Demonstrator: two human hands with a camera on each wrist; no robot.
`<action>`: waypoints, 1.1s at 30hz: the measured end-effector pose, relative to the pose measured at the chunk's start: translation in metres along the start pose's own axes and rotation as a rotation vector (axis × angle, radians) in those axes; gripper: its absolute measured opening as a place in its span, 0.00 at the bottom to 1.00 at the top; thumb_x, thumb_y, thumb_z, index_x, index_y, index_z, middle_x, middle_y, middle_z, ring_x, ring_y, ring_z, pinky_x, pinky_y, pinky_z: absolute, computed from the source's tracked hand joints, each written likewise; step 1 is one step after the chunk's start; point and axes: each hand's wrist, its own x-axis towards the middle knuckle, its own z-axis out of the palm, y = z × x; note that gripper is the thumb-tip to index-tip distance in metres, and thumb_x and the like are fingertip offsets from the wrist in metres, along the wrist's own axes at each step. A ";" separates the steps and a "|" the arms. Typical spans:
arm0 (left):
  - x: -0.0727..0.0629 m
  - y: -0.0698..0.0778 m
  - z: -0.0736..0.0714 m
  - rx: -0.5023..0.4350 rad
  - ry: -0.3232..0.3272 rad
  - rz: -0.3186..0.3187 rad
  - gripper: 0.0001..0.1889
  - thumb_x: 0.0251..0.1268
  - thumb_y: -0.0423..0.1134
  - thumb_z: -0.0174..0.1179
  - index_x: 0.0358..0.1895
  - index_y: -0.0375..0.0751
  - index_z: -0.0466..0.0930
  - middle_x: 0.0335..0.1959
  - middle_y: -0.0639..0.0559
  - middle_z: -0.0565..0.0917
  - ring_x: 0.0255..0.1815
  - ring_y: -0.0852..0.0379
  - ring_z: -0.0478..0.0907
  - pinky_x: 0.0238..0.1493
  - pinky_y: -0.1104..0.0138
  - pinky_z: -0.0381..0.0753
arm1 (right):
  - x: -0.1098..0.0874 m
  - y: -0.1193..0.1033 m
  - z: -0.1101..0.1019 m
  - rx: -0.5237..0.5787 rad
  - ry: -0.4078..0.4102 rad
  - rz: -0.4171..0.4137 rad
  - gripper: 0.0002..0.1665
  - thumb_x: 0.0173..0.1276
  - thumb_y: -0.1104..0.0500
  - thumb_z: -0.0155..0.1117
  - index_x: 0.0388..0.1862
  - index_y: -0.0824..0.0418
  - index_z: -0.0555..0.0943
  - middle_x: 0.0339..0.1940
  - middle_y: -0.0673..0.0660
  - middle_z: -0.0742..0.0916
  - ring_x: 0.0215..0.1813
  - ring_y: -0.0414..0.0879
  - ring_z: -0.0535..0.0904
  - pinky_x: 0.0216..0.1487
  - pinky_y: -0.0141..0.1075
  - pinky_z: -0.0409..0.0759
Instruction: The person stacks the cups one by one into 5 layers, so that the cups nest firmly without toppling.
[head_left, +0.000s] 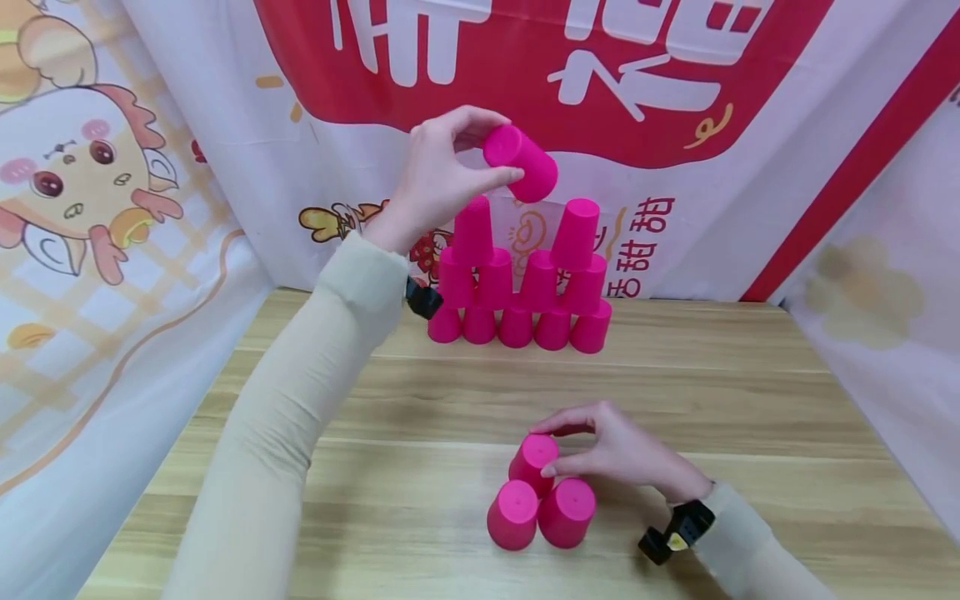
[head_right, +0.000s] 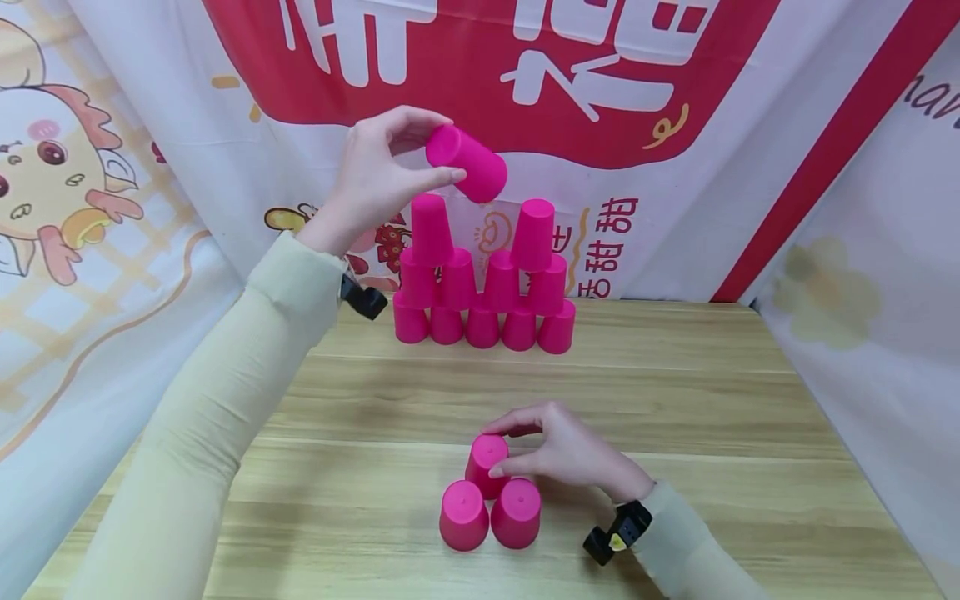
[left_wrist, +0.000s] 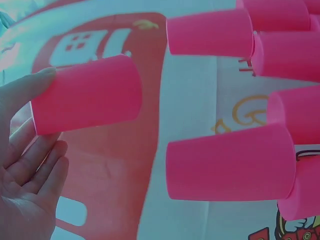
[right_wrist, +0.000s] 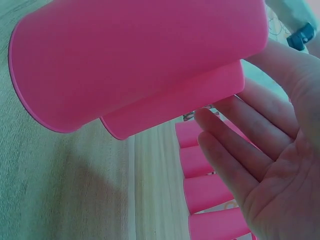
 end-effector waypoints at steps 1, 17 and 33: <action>0.003 0.000 0.000 0.016 -0.004 -0.024 0.31 0.56 0.47 0.77 0.63 0.45 0.80 0.56 0.56 0.84 0.55 0.61 0.80 0.56 0.70 0.78 | 0.000 0.000 0.000 0.001 0.001 0.002 0.29 0.58 0.46 0.81 0.59 0.51 0.86 0.49 0.41 0.89 0.55 0.42 0.82 0.61 0.58 0.75; 0.015 -0.037 0.030 0.279 -0.204 -0.129 0.32 0.61 0.52 0.73 0.69 0.50 0.78 0.63 0.55 0.78 0.65 0.57 0.68 0.51 0.70 0.79 | -0.001 0.000 0.002 0.003 0.013 0.021 0.29 0.59 0.45 0.81 0.59 0.48 0.87 0.49 0.40 0.88 0.55 0.41 0.83 0.60 0.54 0.78; 0.009 -0.054 0.041 0.347 -0.247 -0.145 0.32 0.58 0.56 0.74 0.66 0.51 0.80 0.57 0.57 0.81 0.59 0.56 0.71 0.47 0.70 0.79 | -0.001 0.000 0.003 0.007 0.016 0.035 0.30 0.59 0.46 0.81 0.59 0.50 0.86 0.49 0.41 0.89 0.53 0.42 0.83 0.59 0.53 0.80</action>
